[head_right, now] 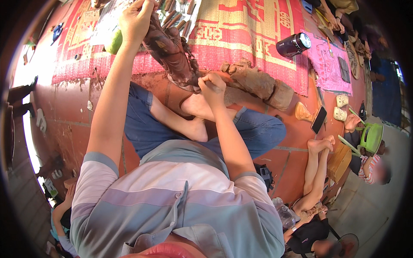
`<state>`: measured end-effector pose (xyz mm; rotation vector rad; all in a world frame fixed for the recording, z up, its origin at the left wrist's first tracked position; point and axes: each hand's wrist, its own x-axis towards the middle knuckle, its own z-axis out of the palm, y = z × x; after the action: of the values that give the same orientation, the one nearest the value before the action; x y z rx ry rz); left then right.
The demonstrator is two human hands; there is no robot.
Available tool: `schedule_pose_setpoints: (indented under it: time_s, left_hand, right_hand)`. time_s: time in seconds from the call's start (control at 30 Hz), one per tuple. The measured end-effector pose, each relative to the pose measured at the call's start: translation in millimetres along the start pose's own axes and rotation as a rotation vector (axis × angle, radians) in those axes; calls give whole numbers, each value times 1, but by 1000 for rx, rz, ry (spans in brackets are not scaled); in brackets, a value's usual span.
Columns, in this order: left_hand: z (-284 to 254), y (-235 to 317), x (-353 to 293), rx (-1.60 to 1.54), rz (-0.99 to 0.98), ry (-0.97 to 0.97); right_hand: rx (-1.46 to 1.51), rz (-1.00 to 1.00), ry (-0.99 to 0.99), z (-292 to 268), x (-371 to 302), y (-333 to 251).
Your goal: The person sits cross-legged on a mat and carves a dark wooden object using a small knife. They hold the object in their left hand and use the knife in their right hand to shape the surface, occasionally rotating the object to access different areas.
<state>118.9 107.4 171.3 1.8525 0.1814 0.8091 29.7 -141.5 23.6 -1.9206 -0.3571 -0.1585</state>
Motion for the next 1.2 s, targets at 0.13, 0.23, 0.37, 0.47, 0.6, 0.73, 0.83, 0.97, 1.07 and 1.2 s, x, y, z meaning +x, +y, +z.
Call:
schedule_pose_setpoints:
  time_s: [0.13,0.23,0.37,0.47,0.6,0.73,0.83,0.97,1.07,1.2]
  left_hand:
    - [5,3,2,-212,10,-85]
    - [-9,23,0,183,-94,-26]
    - [-12,-22,-8,909,454,-131]
    - [7,27,-11,159,-75,-14]
    - [-10,31,-9,220,99,114]
    - [-11,37,-11,220,111,150]
    - [-9,31,-10,225,86,160]
    - [-10,31,-11,256,36,99]
    - [-3,36,-8,254,51,94]
    - [-10,32,-11,230,47,100]
  right_hand:
    - [45,2,4,-7,1,4]
    - [-38,-90,8,-9,3,9]
    - [138,-104,-25,-10,-17,16]
    - [250,-10,-38,-17,-11,15]
    - [3,-105,-10,5,-10,16]
    - [-27,-119,-2,1,-27,28]
    - [-20,-204,-9,-4,-22,23]
    - [60,-75,-30,-10,-8,-10]
    - [-10,-80,67,-10,-16,19]
    - [-11,103,-73,-22,-8,-3]
